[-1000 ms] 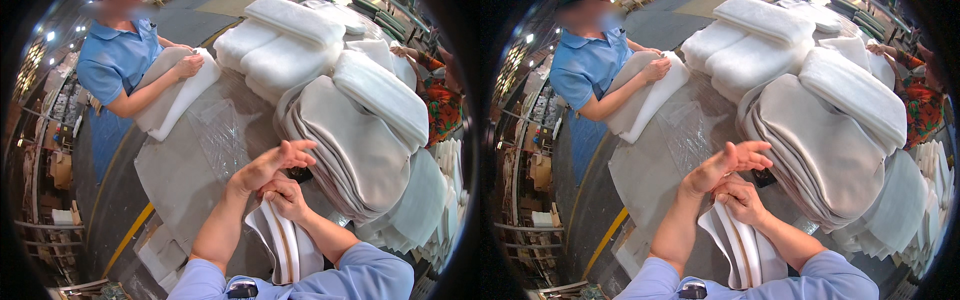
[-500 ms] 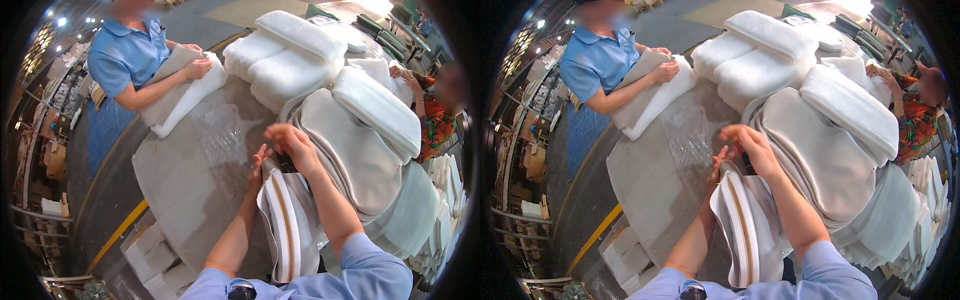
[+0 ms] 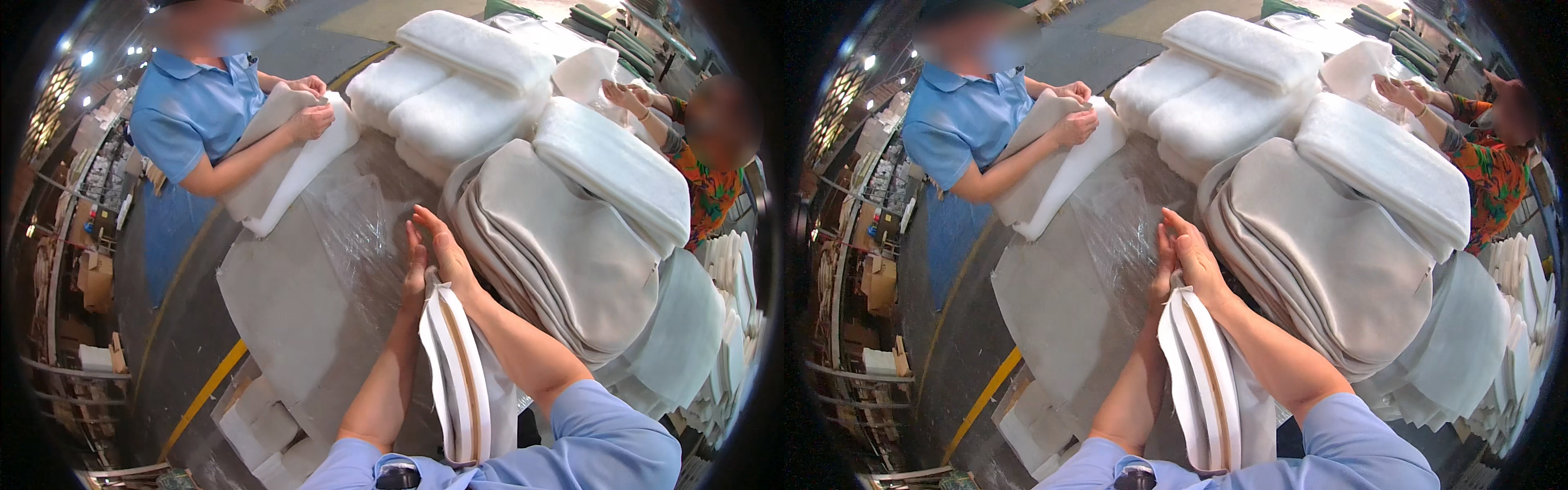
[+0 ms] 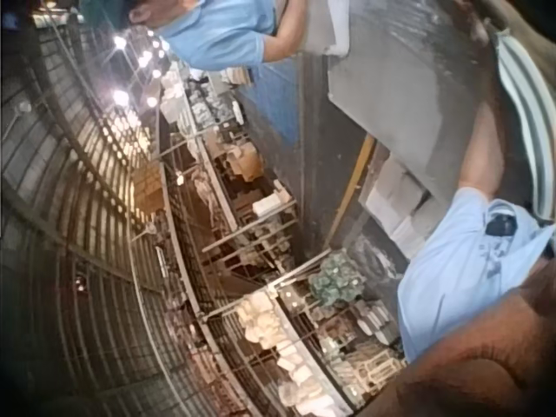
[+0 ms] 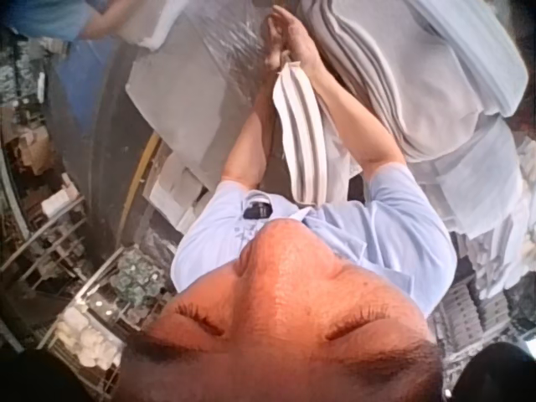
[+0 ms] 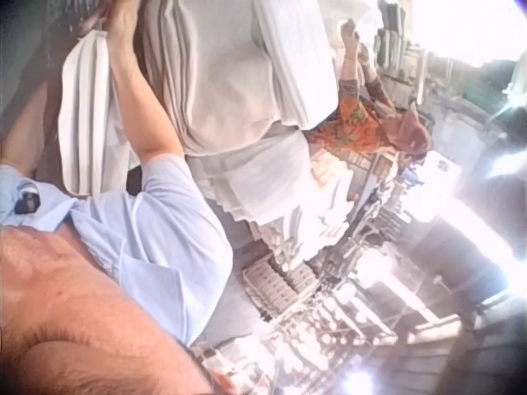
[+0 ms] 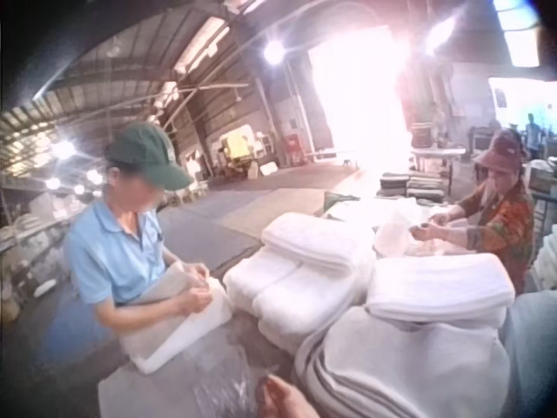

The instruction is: The person inserts cylindrical foam pieces into fabric covers at a work table in a warehouse. They repeatedly pick up foam, align it with a cover, slide it in, and place the finished item on a stack. Other workers are visible nearby handling similar materials.

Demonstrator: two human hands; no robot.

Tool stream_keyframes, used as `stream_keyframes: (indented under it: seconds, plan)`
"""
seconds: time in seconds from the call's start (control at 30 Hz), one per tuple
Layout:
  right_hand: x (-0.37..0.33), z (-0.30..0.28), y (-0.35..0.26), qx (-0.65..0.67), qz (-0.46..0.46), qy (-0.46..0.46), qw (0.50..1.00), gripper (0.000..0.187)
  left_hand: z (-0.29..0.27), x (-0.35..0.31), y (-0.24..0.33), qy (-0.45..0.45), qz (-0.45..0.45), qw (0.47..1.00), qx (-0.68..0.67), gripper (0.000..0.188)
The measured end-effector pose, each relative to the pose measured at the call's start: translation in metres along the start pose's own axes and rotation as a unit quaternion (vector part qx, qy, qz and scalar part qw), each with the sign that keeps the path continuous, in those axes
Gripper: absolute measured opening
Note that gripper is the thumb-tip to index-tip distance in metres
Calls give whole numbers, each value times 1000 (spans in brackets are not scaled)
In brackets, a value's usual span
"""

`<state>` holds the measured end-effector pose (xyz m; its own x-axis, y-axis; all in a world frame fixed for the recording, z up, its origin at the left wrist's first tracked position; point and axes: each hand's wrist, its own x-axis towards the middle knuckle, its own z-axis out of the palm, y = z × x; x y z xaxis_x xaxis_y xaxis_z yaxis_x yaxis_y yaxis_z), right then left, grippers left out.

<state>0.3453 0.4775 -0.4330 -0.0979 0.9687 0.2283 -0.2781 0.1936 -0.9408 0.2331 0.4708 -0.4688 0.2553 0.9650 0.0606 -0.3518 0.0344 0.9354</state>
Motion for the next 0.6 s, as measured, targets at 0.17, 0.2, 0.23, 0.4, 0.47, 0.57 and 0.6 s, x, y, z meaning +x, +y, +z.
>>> stream_keyframes:
  seconds: [0.17, 0.2, 0.23, 0.4, 0.47, 0.57, 0.6]
  plan:
    - [-17, -30, -17, -153, -72, 18, 986, 73, 32, -4, 22, 32, -105, 989, -100, 77]
    - [-32, -32, -22, -139, -73, 4, 988, 72, 31, -7, 29, 41, -122, 987, -94, 78]
    - [-44, -34, -27, -126, -74, -8, 989, 71, 25, -6, 28, 31, -114, 988, -96, 78]
    - [-33, -34, -82, -198, -12, -115, 973, 45, 1, 1, 32, -11, -163, 983, -90, 95]
    - [-22, -33, -79, -217, -61, -170, 959, 32, -1, 16, 50, -27, -234, 969, -75, 105]
    - [-22, -22, -79, -223, -81, -188, 953, 16, -1, 45, 84, -84, -231, 969, -38, 104]
    - [-27, -18, -74, -209, -56, -156, 964, 15, 6, 53, 94, -111, -206, 972, -18, 107]
